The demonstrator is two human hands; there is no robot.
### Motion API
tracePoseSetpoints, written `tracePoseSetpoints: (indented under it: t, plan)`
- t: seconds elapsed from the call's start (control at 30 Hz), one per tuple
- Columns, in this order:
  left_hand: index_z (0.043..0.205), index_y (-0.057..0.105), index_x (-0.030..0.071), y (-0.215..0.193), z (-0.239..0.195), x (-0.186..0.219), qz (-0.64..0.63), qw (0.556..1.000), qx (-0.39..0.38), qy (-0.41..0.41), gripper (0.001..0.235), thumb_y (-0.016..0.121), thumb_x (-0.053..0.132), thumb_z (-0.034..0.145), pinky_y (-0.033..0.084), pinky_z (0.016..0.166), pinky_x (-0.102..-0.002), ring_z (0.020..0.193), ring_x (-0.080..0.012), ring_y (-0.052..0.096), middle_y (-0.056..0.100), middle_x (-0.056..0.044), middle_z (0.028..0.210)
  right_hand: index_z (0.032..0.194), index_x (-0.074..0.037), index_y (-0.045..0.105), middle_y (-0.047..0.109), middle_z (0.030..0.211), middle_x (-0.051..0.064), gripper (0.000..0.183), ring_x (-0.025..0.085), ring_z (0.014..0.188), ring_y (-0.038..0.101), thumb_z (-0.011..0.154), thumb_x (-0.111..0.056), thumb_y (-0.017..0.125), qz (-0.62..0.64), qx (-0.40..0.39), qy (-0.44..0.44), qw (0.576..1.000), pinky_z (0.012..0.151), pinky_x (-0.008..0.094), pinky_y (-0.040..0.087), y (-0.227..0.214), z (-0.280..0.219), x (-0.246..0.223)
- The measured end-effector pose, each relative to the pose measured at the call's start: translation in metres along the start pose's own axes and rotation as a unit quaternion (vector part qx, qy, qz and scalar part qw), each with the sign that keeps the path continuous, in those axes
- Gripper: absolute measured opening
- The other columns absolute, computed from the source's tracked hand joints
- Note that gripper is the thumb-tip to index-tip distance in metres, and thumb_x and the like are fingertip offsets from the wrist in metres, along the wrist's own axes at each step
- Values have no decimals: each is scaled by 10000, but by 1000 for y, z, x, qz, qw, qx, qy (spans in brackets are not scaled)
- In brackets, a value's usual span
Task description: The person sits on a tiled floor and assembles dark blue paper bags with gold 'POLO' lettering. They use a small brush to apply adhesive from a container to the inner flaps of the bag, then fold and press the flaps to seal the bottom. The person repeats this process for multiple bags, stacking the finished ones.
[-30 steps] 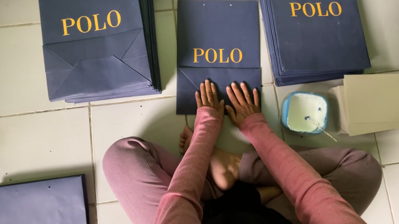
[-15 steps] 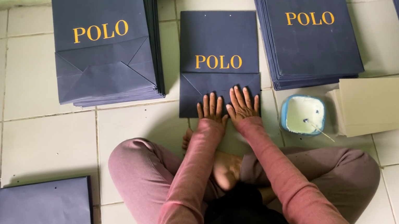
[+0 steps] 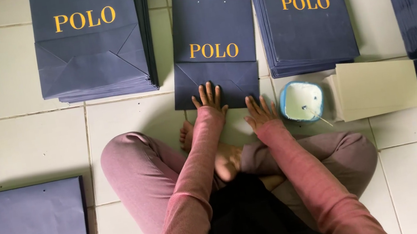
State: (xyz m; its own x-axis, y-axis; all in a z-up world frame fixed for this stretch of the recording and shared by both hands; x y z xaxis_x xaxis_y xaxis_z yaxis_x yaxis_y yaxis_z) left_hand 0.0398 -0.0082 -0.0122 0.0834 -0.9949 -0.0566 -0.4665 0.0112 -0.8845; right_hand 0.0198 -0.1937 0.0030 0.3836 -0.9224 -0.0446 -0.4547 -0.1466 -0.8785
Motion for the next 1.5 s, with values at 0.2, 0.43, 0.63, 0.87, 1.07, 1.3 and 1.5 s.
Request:
tracePoseSetpoints:
  t: [0.2,0.43,0.63,0.87,1.07,1.3,1.5]
  plan:
    - [1655,20,233,-10,-9,-5,-45,999,2,8,778,348,599,1052,60,1226,-677,1563,-383,-102,-76,-105,1719,1663,-259,-97,19,1738,-4,674,313,1588,28,1093,-525,144,-9,-53,18,998,1281,547,49,2,-34,6]
    - [1599,325,270,-12,-17,-70,-193,976,104,-20,720,537,577,983,144,1257,-556,1578,-337,95,27,-85,1727,1635,-474,-70,205,1696,126,788,404,1534,261,1036,-499,442,163,-28,114,980,1240,546,286,19,-6,33]
    - [1608,233,177,16,-1,-117,-287,935,105,-181,771,566,481,983,476,1067,-438,1381,-289,378,347,-73,1491,1633,-107,271,605,1417,182,783,303,1351,545,966,-394,562,128,242,100,957,1255,424,288,9,46,38]
    - [1310,569,368,54,2,-135,-507,808,188,-236,412,605,304,905,595,890,-344,1067,-242,684,557,-14,1136,1653,-185,135,486,1399,171,978,390,1400,416,887,-495,658,109,195,200,954,1193,471,361,9,64,56]
    - [1465,364,453,-49,-42,-111,-522,832,143,-118,555,499,196,992,537,1051,-446,1172,-349,678,709,-122,1237,1622,-255,295,532,1404,149,1012,334,1293,572,805,-614,772,230,150,215,937,1061,432,508,52,87,89]
    - [1472,482,335,-127,-88,-157,-527,771,358,-11,574,519,60,970,521,1077,-438,1206,-313,645,691,-113,1219,1427,-64,399,525,1083,242,817,381,830,655,812,-171,927,661,248,21,708,463,395,583,26,82,56]
    - [1483,537,333,-179,-137,-280,-559,674,484,1,567,593,108,966,476,1127,-410,1319,-276,580,627,-46,1427,1472,-27,289,632,1167,266,742,358,894,707,938,-60,803,686,271,-112,666,631,500,668,-153,60,-52]
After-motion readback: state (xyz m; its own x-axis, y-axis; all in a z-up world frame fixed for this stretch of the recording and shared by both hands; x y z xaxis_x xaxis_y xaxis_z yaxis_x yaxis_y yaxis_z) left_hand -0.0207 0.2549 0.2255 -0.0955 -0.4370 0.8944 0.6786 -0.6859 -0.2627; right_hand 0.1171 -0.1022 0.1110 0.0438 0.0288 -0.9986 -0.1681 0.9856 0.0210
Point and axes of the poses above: each hand's wrist, its own z-axis towards the middle knuckle, its own y-axis out of the palm, x = y × z, the point moved 8 cm from there along z, towards the middle knuckle
